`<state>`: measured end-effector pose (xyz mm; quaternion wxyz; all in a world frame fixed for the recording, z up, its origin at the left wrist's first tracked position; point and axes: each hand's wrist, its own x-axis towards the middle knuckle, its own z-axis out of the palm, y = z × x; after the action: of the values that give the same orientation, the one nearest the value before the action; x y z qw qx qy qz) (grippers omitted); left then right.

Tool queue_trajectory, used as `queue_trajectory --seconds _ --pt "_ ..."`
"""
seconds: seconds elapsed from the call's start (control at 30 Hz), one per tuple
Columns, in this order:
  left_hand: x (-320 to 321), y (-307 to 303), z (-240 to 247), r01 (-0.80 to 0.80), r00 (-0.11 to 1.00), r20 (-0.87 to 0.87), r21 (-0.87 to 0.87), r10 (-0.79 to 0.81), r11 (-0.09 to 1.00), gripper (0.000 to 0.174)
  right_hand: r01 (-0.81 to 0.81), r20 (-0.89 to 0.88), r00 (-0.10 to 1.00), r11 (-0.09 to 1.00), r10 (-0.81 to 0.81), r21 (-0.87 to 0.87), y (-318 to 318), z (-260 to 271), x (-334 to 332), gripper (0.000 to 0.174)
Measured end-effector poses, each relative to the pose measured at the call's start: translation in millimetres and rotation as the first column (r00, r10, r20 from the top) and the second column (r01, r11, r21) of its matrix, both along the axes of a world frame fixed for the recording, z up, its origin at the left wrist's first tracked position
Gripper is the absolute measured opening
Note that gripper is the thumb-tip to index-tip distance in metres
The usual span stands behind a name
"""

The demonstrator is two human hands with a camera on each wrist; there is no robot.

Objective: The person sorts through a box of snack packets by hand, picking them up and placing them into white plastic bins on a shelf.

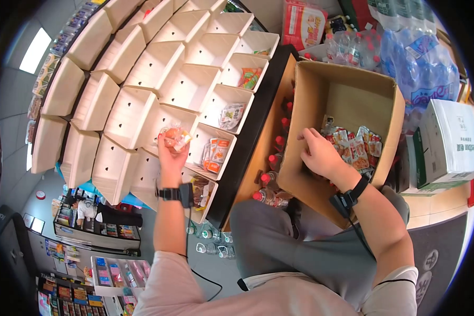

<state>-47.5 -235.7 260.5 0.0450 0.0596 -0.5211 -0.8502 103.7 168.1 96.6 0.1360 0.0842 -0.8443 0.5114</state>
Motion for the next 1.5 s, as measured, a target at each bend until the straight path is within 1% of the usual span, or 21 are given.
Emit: queue_trajectory --seconds 0.13,0.17,0.27,0.37,0.43,0.47,0.53,0.57,0.6,0.67,0.83,0.9,0.93,0.97,1.0,1.07,1.23,1.3,1.37,1.4,1.5 --pt "-34.6 -52.6 4.2 0.027 0.993 0.114 -0.12 -0.013 0.992 0.042 -0.007 0.03 1.0 1.0 0.008 -0.029 2.4 8.0 2.3 0.03" --pt "-42.0 -59.6 3.2 -0.067 0.979 0.184 -0.109 0.087 0.992 0.05 -0.002 0.016 1.0 1.0 0.002 -0.023 2.1 5.0 0.8 0.03" --pt "-49.7 -61.5 9.9 -0.105 0.937 0.346 0.119 0.058 0.987 0.055 -0.017 0.043 0.999 0.999 0.019 -0.032 4.2 10.5 2.2 0.03" --pt "-36.8 -45.2 16.2 -0.148 0.916 0.336 -0.221 0.218 0.964 0.061 -0.026 -0.02 0.999 1.0 0.026 0.017 4.1 5.2 1.5 0.03" --pt "-56.5 -68.8 2.0 0.049 0.969 0.245 -0.174 -0.005 0.984 0.059 -0.017 -0.083 0.996 0.998 0.023 0.066 4.9 -1.3 0.7 0.029" --pt "-52.5 -62.0 7.9 0.095 0.953 0.297 -0.108 -0.059 0.99 0.053 -0.019 -0.099 0.995 0.996 0.028 0.085 5.0 -4.8 -2.4 0.028" --pt "-73.4 -90.5 -11.3 0.166 0.982 0.138 -0.274 -0.132 0.947 0.052 -0.035 -0.07 0.997 0.995 0.041 0.092 7.5 -10.1 -8.7 0.024" --pt "-58.8 -65.6 -6.5 -0.023 0.997 0.051 -0.444 0.051 0.896 0.05 -0.014 -0.067 0.998 0.995 0.021 0.102 9.3 -8.6 -8.7 0.02" --pt "-42.0 -36.4 -1.7 -0.107 0.994 -0.037 -0.529 0.103 0.842 0.052 0.021 -0.089 0.996 0.994 -0.012 0.11 10.9 -14.2 -11.1 0.018" --pt "-7.9 10.8 -12.7 -0.128 0.983 -0.181 -0.604 0.02 0.787 0.06 0.037 -0.073 0.997 0.994 -0.029 0.104 16.4 -29.8 -18.9 0.025" --pt "64.2 137.5 -52.6 0.287 0.954 0.167 -0.246 -0.251 0.926 0.043 0.004 0.093 0.995 0.969 -0.028 0.247 32.6 -10.8 -1.2 0.032" --pt "45.1 142.8 -101.5 0.494 0.85 0.273 -0.112 -0.451 0.862 0.043 0.024 0.119 0.991 0.968 -0.055 0.248 32.5 -11.1 -3.1 0.032" --pt "17.2 131.3 -139.8 0.669 0.718 0.258 0.001 -0.647 0.743 0.043 0.037 0.126 0.99 0.968 -0.07 0.247 32.6 -12.9 -5.3 0.032" --pt "26.9 152.0 -155.9 0.682 0.695 0.282 0.032 -0.661 0.731 0.04 0.06 0.116 0.989 0.958 -0.096 0.281 35.6 -18.5 -7.7 0.031" --pt "59.1 186.0 -151.0 0.608 0.738 0.342 0.04 -0.582 0.793 0.022 0.08 0.109 0.987 0.946 -0.119 0.315 40.0 -28.2 -8.2 0.031" --pt "5.1 172.4 -220.9 0.73 0.521 0.302 0.328 -0.799 0.6 0.036 0.095 0.145 0.976 0.921 -0.16 0.377 46.6 -41.7 -8.1 0.031" --pt "11.7 196.6 -259.1 0.554 0.569 0.473 0.384 -0.673 0.738 0.022 0.035 0.367 0.903 0.891 -0.222 0.452 62.2 -55.1 -9.1 0.033" --pt "9.2 200.4 -255.3 0.511 0.53 0.561 0.387 -0.636 0.768 0.018 0.041 0.421 0.87 0.89 -0.255 0.453 68.6 -67.3 -12.1 0.033" --pt "3.7 206.8 -247.2 0.599 0.499 0.454 0.434 -0.738 0.672 0.02 -0.077 0.428 0.878 0.819 -0.215 0.569 86.3 -131.2 -30.0 0.034" --pt "7.0 204.4 -241.8 0.611 0.499 0.399 0.467 -0.769 0.639 0.021 -0.065 0.495 0.834 0.848 -0.243 0.526 71.9 -147.4 -21.1 0.035" --pt "9.2 211.1 -238.6 0.584 0.592 0.431 0.353 -0.681 0.731 0.018 -0.058 0.584 0.762 0.869 -0.28 0.491 73.0 -161.7 -35.0 0.035"
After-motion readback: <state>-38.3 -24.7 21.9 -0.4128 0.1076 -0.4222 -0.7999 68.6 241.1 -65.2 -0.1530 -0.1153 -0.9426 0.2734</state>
